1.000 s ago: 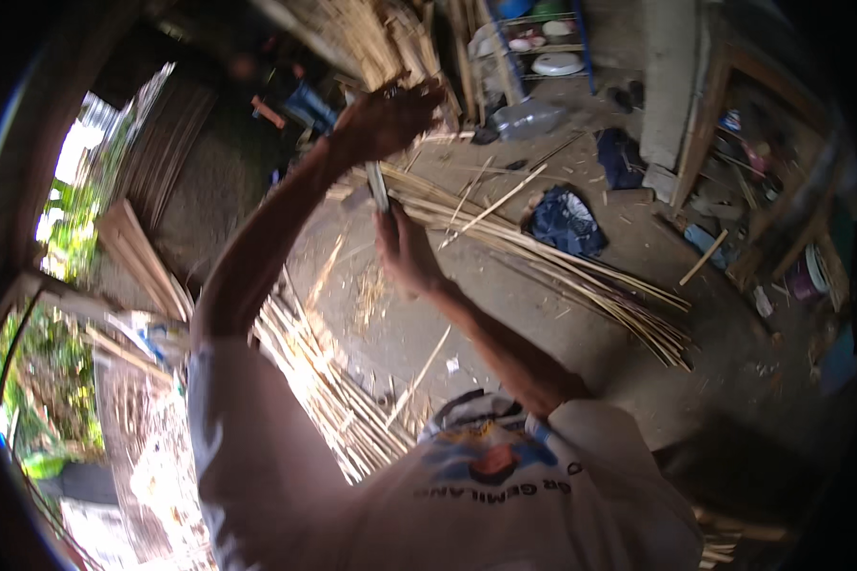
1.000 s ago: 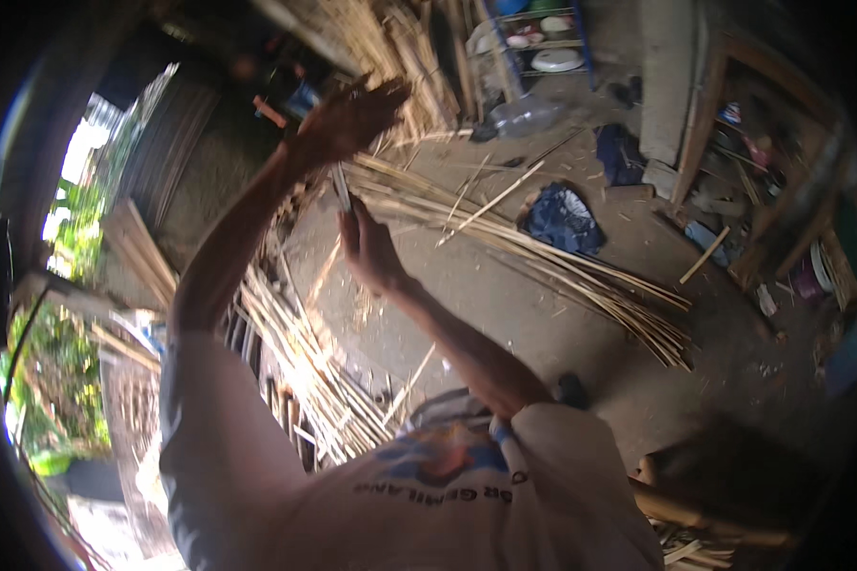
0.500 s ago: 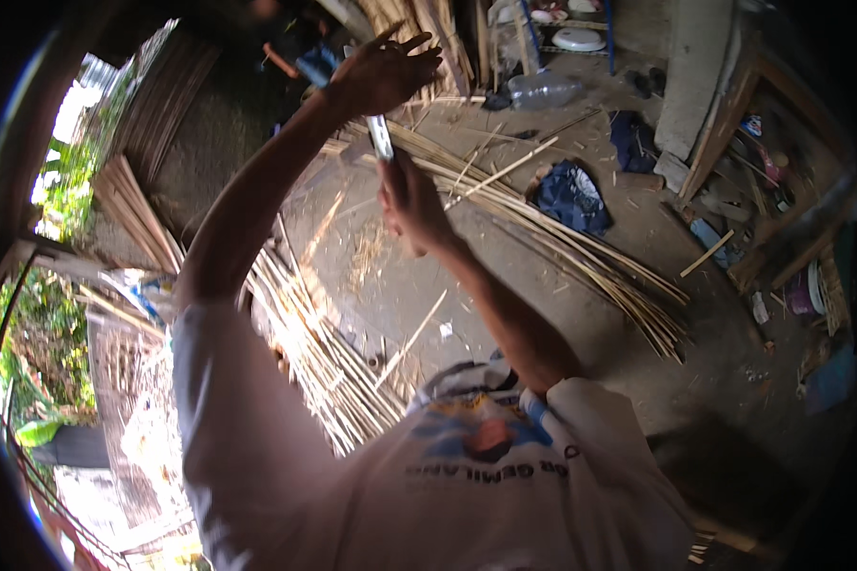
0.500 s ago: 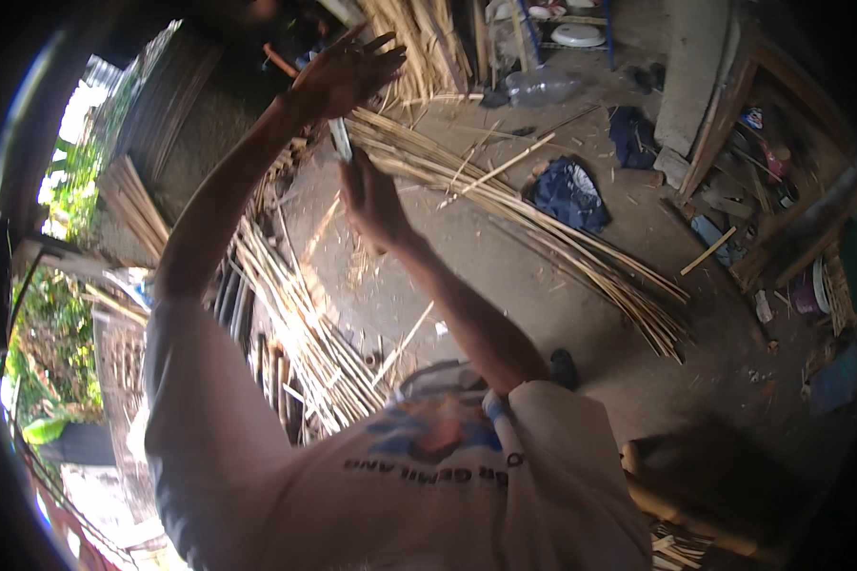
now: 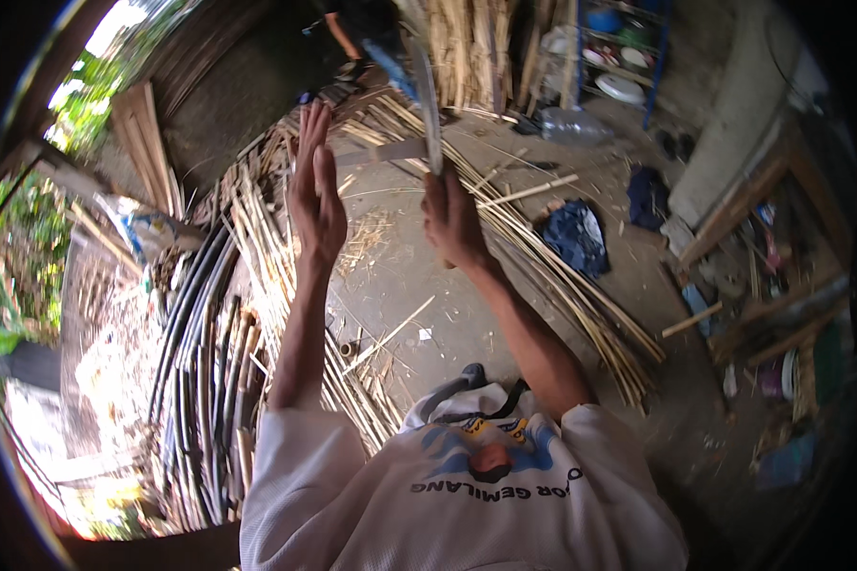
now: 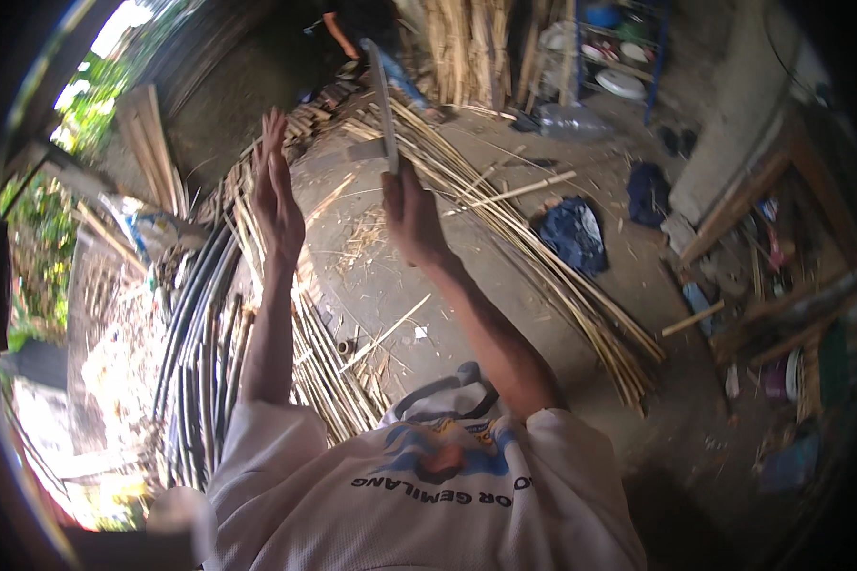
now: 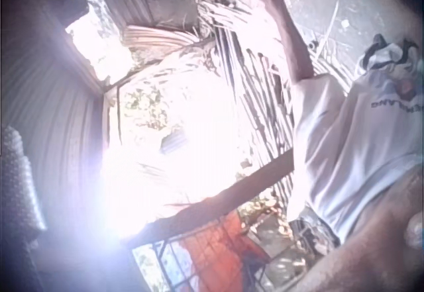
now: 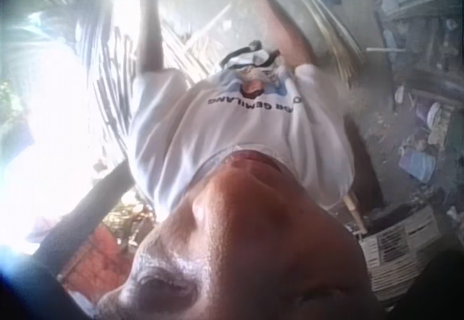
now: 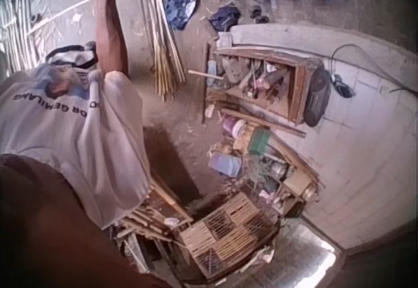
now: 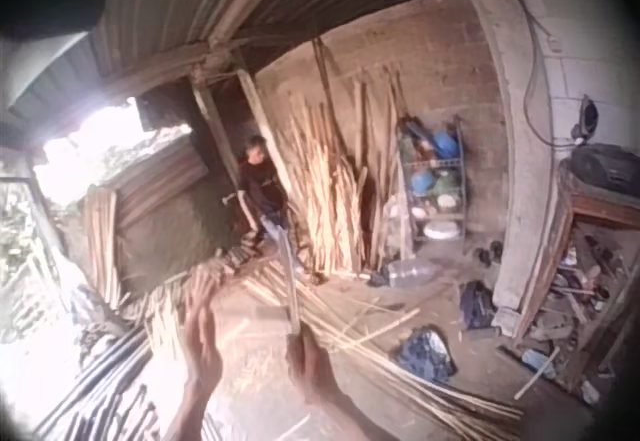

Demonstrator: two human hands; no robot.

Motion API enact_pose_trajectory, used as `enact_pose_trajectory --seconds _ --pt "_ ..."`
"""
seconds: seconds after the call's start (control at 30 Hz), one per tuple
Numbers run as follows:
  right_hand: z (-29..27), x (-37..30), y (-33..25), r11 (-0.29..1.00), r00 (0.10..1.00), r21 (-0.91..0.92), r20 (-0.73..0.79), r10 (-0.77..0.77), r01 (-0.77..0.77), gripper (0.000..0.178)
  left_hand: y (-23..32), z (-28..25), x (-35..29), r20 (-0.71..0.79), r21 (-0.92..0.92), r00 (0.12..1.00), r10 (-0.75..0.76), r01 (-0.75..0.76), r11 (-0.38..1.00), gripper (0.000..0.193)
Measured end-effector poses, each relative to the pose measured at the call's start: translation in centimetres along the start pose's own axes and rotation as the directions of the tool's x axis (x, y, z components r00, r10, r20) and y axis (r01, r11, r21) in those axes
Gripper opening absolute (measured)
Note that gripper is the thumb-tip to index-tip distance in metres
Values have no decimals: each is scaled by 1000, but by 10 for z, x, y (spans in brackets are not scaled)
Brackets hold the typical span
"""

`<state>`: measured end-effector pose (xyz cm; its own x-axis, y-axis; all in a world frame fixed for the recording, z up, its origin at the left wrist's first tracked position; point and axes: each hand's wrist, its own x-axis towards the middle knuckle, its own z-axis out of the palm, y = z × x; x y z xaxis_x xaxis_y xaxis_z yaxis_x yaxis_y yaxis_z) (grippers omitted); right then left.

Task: The person uses a machete to split long bamboo poles into thin strips. They repeatedly position the pole, strike it with the blade, and separate the resulting strips, stacking them on the floor.

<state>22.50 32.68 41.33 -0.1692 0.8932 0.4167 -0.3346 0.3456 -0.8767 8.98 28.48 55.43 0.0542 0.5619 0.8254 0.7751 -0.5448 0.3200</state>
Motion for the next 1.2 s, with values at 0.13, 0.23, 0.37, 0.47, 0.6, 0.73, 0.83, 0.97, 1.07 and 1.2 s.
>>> enact_pose_trajectory --seconds 0.13,0.23,0.37,0.47,0.6,0.73,0.83,0.97,1.07,1.2 --pt "18 15 -38 1000 998 9 65 -3 3 19 -22 -56 -105 -102 -153 866 -490 473 868 51" --pt "37 21 -45 999 992 -27 118 -35 38 20 -5 -69 -138 -136 -81 713 -688 684 725 49" --pt "73 17 -58 984 973 -57 173 -154 166 20 5 -77 -125 -133 -109 734 -666 657 746 47" --pt "101 2 -76 970 954 -41 197 -227 239 23 0 -81 -88 -299 -153 832 -467 441 884 41" --pt "129 -20 -89 970 941 -68 265 -209 235 22 -19 -98 -41 -327 -139 919 -223 186 973 44" --pt "161 -38 -109 933 905 -76 282 -319 352 24 -37 -116 -32 -63 -394 904 -423 367 843 55" --pt "182 -43 -105 881 866 -125 290 -407 456 41 -60 -131 -39 -181 -239 917 -356 310 920 59" --pt "208 -58 -105 887 871 -125 293 -395 445 36 -63 -155 -51 -205 -307 930 -304 234 922 60" --pt "218 -65 -117 892 867 -159 356 -349 424 36 -69 -169 -54 -234 -287 936 -261 190 939 61" --pt "242 -78 -121 904 856 -127 397 -331 408 37 -58 -208 -72 -399 23 917 -29 42 999 51"
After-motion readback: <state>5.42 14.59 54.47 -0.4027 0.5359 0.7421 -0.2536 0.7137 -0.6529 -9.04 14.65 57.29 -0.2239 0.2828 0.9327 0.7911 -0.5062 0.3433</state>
